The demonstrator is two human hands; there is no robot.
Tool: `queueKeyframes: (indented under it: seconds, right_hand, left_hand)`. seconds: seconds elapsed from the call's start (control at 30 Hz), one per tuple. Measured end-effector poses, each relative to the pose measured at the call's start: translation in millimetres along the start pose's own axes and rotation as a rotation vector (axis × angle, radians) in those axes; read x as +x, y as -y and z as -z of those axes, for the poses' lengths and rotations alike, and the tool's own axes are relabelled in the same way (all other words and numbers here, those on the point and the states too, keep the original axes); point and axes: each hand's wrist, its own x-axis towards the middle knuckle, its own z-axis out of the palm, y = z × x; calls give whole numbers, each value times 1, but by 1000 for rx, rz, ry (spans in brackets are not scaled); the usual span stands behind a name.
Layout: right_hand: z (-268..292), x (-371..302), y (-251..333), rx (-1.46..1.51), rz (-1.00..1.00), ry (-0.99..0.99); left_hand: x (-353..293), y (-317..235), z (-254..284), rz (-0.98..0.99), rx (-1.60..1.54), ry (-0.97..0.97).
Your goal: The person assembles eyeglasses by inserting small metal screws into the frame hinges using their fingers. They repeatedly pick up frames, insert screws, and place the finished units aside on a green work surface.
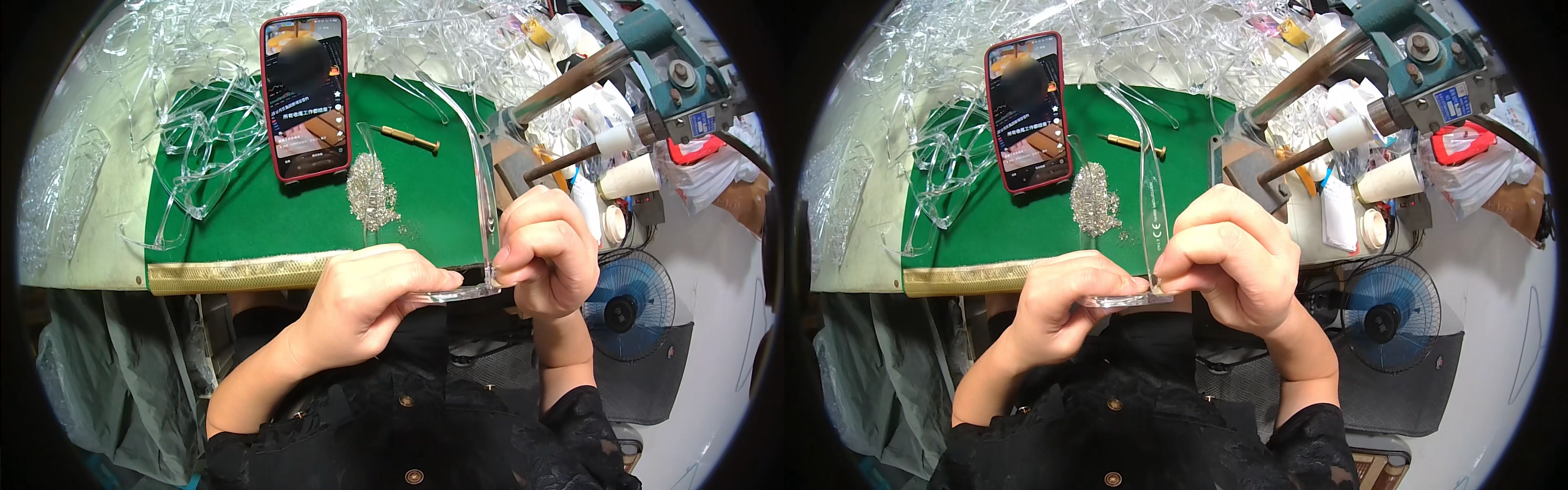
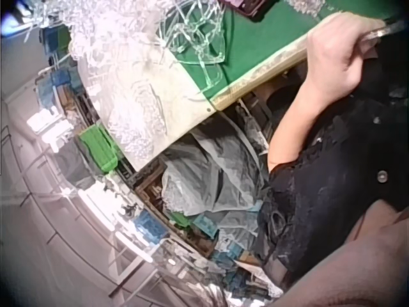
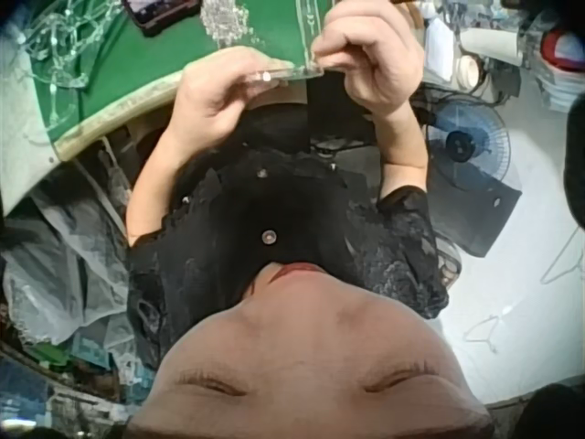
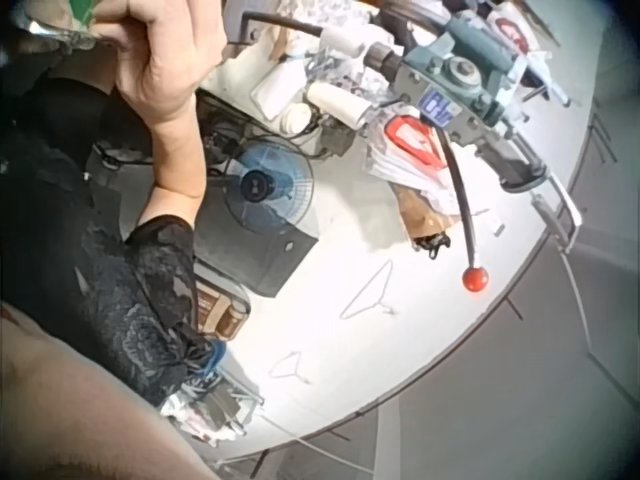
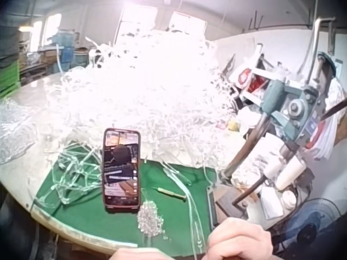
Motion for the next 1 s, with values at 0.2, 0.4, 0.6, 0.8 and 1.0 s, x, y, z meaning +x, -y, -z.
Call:
queueKeyframes:
  seconds: [0.2, 0.4, 0.6, 0.8, 1.0]
  right_hand:
    - [0, -1, -2, 24, -22, 9]
    - [-2, -2, -2, 109, -133, -6]
    - [-5, -2, -1, 117, -154, -34]
    - [-3, -3, -7, 174, -121, -39]
    - [-4, -3, -12, 228, -87, -46]
  left_hand:
    - [0, 0, -1, -4, 11, -11]
    - [2, 1, -4, 44, -62, -8]
    - [-1, 0, -7, 142, -206, -4]
    - [1, -1, -8, 144, -231, -1]
    - [0, -2, -8, 161, -256, -8]
